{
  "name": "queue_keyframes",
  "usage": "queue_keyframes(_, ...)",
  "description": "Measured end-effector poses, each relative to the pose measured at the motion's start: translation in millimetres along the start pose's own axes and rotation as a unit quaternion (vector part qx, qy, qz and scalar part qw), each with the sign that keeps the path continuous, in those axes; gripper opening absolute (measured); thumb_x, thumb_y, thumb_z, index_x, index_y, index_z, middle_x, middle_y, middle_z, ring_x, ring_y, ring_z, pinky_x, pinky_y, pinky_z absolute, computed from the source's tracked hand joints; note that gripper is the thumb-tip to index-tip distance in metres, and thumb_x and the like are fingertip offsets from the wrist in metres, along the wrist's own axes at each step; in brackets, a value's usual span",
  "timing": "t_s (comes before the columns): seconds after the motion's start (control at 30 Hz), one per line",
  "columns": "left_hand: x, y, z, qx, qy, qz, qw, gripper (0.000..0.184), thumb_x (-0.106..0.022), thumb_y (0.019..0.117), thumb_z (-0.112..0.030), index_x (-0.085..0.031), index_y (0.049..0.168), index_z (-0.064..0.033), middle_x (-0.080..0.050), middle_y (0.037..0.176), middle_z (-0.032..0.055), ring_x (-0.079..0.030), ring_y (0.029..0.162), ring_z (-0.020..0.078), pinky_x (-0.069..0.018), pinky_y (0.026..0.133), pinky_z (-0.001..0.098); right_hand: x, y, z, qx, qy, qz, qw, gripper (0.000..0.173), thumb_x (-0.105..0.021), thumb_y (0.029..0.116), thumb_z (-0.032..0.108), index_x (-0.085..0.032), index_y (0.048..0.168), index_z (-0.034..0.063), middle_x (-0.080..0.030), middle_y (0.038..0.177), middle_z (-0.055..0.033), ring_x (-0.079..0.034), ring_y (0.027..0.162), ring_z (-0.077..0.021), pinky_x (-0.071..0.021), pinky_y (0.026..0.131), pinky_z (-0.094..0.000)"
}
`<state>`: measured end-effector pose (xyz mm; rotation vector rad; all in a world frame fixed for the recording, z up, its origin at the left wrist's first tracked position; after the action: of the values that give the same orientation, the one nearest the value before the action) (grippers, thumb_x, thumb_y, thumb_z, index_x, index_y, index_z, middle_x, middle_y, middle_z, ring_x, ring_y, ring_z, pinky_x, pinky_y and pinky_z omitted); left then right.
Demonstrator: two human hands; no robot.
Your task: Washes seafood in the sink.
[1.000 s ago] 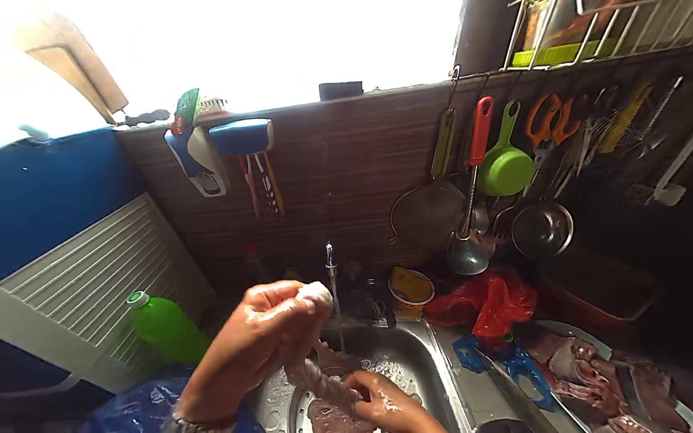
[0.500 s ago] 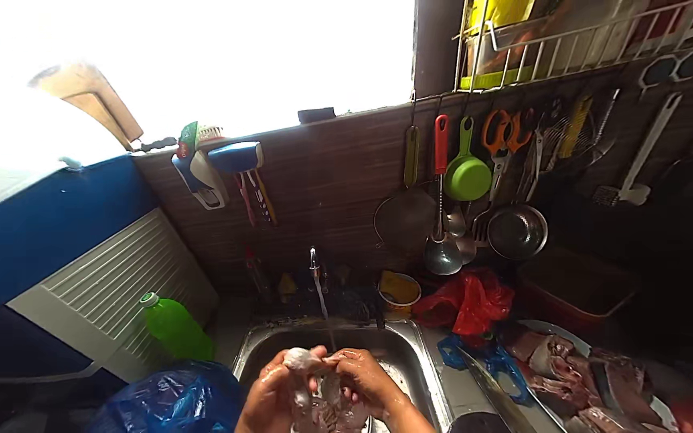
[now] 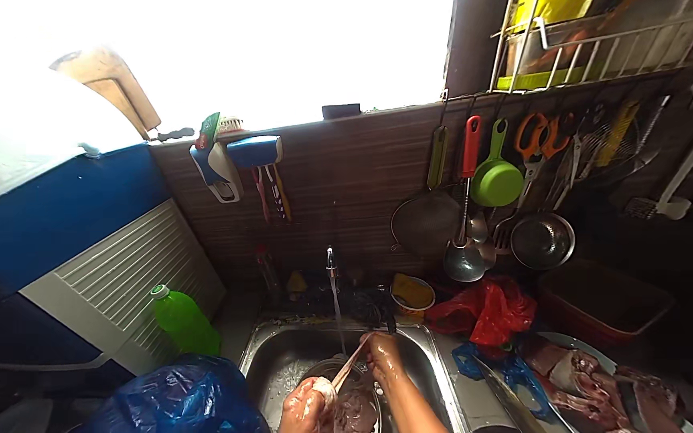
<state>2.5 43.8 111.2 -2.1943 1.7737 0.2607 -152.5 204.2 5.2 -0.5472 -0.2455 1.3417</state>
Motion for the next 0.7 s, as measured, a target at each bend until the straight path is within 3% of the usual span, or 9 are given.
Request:
queue_keyframes(0.1,13.4,-12.4,-19.3,-0.043,-0.010,0.004,0.999,0.022,-0.047,0.0970,-0.008,-0.066,0.088,-0.0110,-0.059,0.066,-0.0043,-0.051,0.052,0.0057,-0.0441,0.048,0.0242,29.7,26.4,11.1,-0.008,0.021,-0.051,0.998,0.010,-0.062,0.0935,0.004,-0.061,0.083,0.0038,-0.051,0.059,-0.0036,-0.039,0.042,-0.0109,-0.0341,0.039,-0.0270)
queue_keyframes(0.2,42.6,-12.7,-44.4,-0.081,-0.013,0.010,0.997,0.024,-0.046,0.0993,-0.008,-0.069,0.093,-0.0123,-0.065,0.072,-0.0029,-0.058,0.059,0.0078,-0.0522,0.055,0.0272,73.3,47.4,34.8,-0.015,0.021,-0.055,0.998,0.002,-0.058,0.0940,0.003,-0.059,0.094,0.0057,-0.048,0.063,-0.0024,-0.037,0.042,-0.0097,-0.0342,0.037,-0.0250)
queue_keyframes(0.3,58.6,4.2,-38.2,-0.046,0.034,0.011,0.998,0.023,-0.046,0.0974,-0.005,-0.069,0.095,-0.0098,-0.064,0.075,-0.0022,-0.055,0.059,0.0063,-0.0477,0.053,0.0246,69.3,23.8,83.6,0.020,-0.081,0.025,0.996,0.009,-0.061,0.0947,0.005,-0.063,0.104,0.0035,-0.054,0.067,-0.0040,-0.045,0.043,-0.0097,-0.0400,0.039,-0.0239)
queue_keyframes(0.4,47.1,25.1,-1.9,-0.027,0.137,0.063,0.988,0.018,-0.054,0.0982,-0.006,-0.072,0.096,-0.0032,-0.069,0.084,0.0022,-0.065,0.071,0.0108,-0.0570,0.065,0.0306,25.8,-29.9,148.9,0.131,-0.173,0.157,0.963,0.016,-0.057,0.1020,0.013,-0.070,0.107,0.0038,-0.058,0.069,-0.0014,-0.046,0.047,-0.0073,-0.0416,0.043,-0.0226)
queue_keyframes(0.5,41.4,43.8,44.2,-0.049,0.313,0.121,0.941,0.020,-0.062,0.0955,-0.015,-0.076,0.094,-0.0001,-0.069,0.094,0.0107,-0.066,0.091,0.0192,-0.0558,0.085,0.0396,-7.5,-93.7,220.0,0.248,-0.188,0.246,0.918,0.025,-0.052,0.1051,0.015,-0.072,0.113,0.0044,-0.058,0.066,-0.0023,-0.046,0.046,-0.0068,-0.0426,0.043,-0.0224)
queue_keyframes(0.6,43.9,50.4,87.8,0.005,0.458,0.190,0.868,0.029,-0.060,0.0977,-0.022,-0.074,0.100,0.0035,-0.069,0.114,0.0231,-0.064,0.114,0.0347,-0.0489,0.102,0.0533,-30.0,-161.0,288.7,0.382,-0.217,0.294,0.849,0.026,-0.049,0.1040,0.012,-0.072,0.113,0.0063,-0.052,0.059,-0.0006,-0.045,0.045,-0.0065,-0.0416,0.042,-0.0218)
queue_keyframes(0.67,48.2,46.7,106.9,0.053,0.524,0.220,0.821,0.034,-0.058,0.0993,-0.025,-0.074,0.104,0.0044,-0.067,0.122,0.0272,-0.062,0.120,0.0416,-0.0460,0.106,0.0598,-40.5,-199.5,323.0,0.444,-0.229,0.324,0.803,0.026,-0.047,0.1057,0.012,-0.071,0.113,0.0068,-0.052,0.059,-0.0009,-0.047,0.045,-0.0070,-0.0412,0.041,-0.0206)
queue_keyframes(0.7,50.1,43.4,112.0,0.081,0.558,0.232,0.793,0.037,-0.057,0.1005,-0.029,-0.075,0.105,0.0034,-0.068,0.121,0.0271,-0.063,0.119,0.0425,-0.0463,0.106,0.0607,-44.3,-215.1,335.4,0.458,-0.234,0.333,0.790,0.025,-0.047,0.1079,0.014,-0.071,0.113,0.0068,-0.058,0.062,-0.0025,-0.051,0.045,-0.0070,-0.0430,0.040,-0.0193)
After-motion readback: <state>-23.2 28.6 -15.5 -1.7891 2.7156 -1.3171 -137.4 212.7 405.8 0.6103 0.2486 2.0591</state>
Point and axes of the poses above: each hand's wrist, its own y-axis towards the middle knuckle, its own x-axis out of the back of the hand, z = x × y, the point moved 8 cm from there along y, towards the middle knuckle
